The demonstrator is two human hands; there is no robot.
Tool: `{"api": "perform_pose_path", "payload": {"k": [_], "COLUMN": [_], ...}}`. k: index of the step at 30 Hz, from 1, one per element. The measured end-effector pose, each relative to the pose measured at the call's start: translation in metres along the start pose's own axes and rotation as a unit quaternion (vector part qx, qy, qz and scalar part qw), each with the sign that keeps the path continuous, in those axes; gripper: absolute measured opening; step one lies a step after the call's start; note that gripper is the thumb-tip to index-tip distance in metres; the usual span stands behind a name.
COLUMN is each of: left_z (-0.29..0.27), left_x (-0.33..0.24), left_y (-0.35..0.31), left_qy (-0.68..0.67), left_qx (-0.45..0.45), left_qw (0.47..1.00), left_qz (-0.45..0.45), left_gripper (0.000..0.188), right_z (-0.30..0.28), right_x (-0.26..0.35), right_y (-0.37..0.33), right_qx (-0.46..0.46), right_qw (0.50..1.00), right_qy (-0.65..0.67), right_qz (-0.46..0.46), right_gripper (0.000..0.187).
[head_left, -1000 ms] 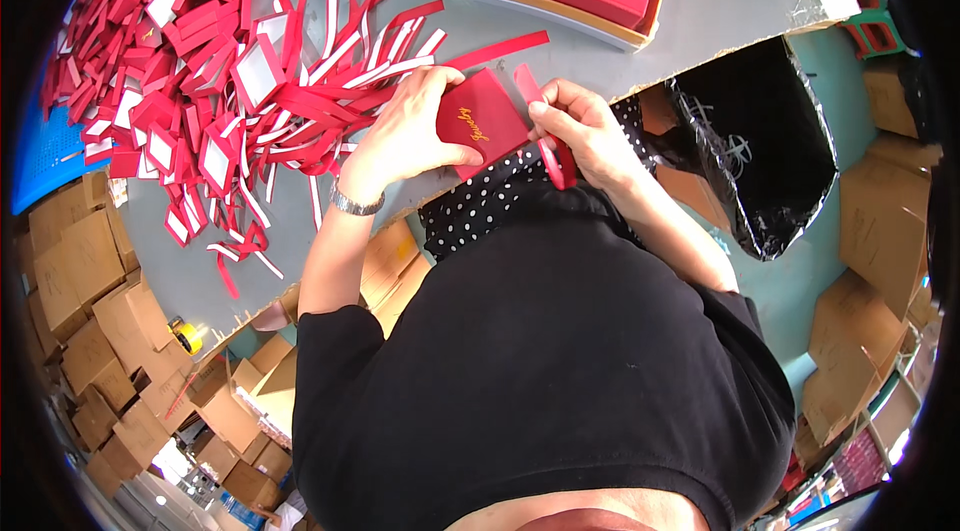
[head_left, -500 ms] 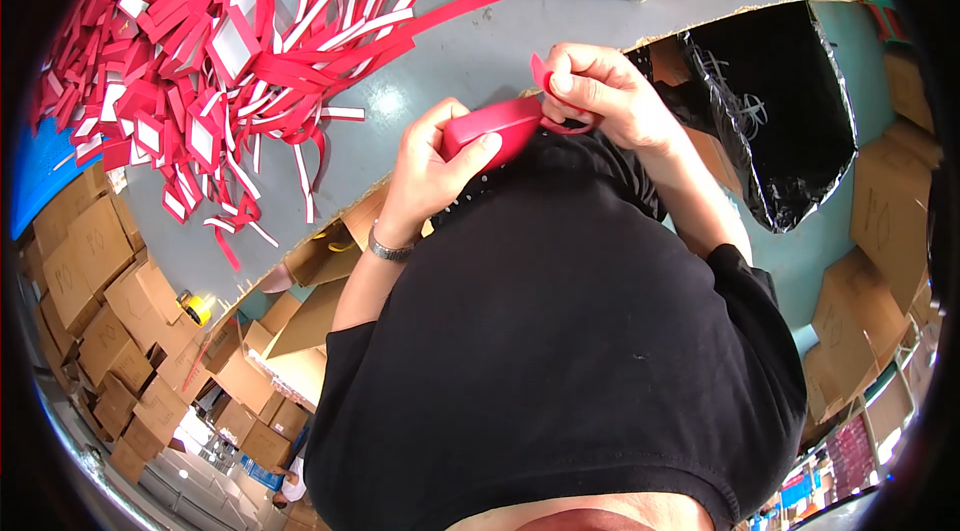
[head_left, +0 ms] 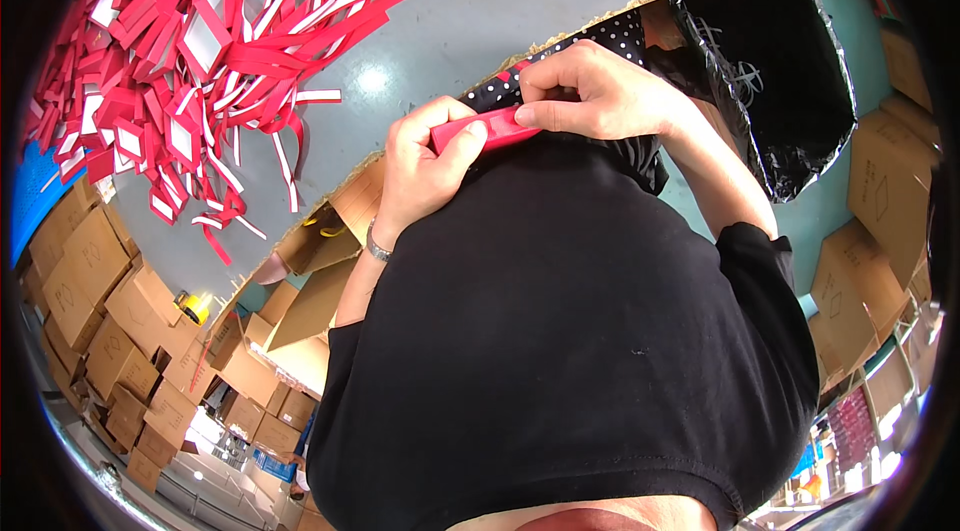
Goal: Assembling red gift boxes by manually attaching ribbons to the boxes.
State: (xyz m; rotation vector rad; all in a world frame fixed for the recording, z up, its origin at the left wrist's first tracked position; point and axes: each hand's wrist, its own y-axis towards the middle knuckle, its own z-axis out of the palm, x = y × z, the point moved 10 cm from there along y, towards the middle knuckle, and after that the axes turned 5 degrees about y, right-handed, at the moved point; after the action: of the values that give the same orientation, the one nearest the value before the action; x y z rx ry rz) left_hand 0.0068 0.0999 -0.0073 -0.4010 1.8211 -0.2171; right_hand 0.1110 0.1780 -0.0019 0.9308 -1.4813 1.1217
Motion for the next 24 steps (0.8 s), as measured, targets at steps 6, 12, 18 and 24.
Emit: {"api": "perform_pose_path", "payload": {"k": [6,12,18,24], "left_z": [-0.001,-0.004,-0.005,-0.008], "left_x": [-0.006,-0.001,-0.004,-0.008], "left_y": [-0.001,-0.003,-0.001,-0.002], "left_qy": [0.024,0.003,0.024,0.01], "left_qx": [-0.015,-0.034,-0.046,-0.042], "left_qw": [0.999,0.999,0.999,0.999], "left_qz": [0.026,0.002,-0.001,-0.002], "left_gripper": [0.012,0.017,0.02,0.019], "right_z": [0.001,-0.001,0.0,-0.004], "right_x": [0.003,0.006,0.007,0.018], "right_y": [0.001,0.004,0.006,0.002], "right_qx": [-0.02,-0.033,-0.025,-0.027], "right_qw": [0.999,0.998,0.997,0.995], "right_qy": [-0.025,-0.058,-0.069,-0.095], "right_qz": [-0.019,-0.018,-0.022,-0.016], "right_gripper": [0.028,0.028,0.028,0.026]}}
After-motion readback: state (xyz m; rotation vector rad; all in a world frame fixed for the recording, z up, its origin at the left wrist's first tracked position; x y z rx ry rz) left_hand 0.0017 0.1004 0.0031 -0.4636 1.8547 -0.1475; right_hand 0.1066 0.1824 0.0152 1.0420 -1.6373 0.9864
